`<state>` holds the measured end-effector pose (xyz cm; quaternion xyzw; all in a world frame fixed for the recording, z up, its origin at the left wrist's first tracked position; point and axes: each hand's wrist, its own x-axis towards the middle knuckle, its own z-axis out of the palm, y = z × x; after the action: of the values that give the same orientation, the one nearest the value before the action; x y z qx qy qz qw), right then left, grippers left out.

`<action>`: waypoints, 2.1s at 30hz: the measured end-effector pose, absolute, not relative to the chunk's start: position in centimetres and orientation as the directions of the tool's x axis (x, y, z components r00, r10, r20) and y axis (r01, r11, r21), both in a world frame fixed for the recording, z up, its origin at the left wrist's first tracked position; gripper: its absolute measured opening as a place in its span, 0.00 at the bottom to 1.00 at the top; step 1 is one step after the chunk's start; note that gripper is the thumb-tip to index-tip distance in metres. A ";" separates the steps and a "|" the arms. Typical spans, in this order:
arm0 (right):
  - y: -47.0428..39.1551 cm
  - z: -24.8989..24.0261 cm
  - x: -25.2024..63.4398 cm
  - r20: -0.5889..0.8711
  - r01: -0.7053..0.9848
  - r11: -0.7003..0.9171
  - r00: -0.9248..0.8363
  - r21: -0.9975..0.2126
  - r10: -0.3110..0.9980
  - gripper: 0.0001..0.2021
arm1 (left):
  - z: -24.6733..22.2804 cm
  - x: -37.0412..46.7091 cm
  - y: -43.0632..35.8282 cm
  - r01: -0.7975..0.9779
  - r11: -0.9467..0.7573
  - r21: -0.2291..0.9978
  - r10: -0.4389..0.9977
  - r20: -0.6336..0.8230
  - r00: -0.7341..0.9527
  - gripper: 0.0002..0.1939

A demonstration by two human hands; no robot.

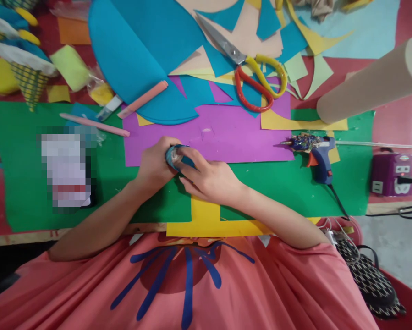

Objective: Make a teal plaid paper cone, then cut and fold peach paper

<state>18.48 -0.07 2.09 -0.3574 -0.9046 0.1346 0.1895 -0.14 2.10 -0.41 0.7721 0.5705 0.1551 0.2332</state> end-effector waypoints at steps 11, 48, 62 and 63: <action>0.1 1.7 18.7 0.174 0.549 0.673 -0.696 -0.496 0.696 0.22 | 0.1 0.1 2.1 0.831 -0.178 0.527 0.951 -0.125 0.283 0.11; 0.4 1.4 18.8 0.207 0.514 0.704 -0.716 -0.489 0.666 0.21 | 0.5 0.0 2.2 0.834 -0.219 0.507 0.933 -0.141 0.331 0.11; 0.3 1.9 18.6 0.186 0.594 0.723 -0.713 -0.352 0.676 0.19 | 0.4 0.1 1.6 0.798 -0.266 0.540 0.934 -0.058 0.351 0.09; 0.3 1.8 18.6 0.190 0.592 0.727 -0.715 -0.348 0.673 0.20 | 0.4 0.1 1.6 0.805 -0.243 0.542 0.942 -0.067 0.330 0.10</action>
<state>18.60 0.27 1.82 -0.3453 -0.9164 0.1320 0.1533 0.11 1.62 0.44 0.7763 0.5624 0.1376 0.2493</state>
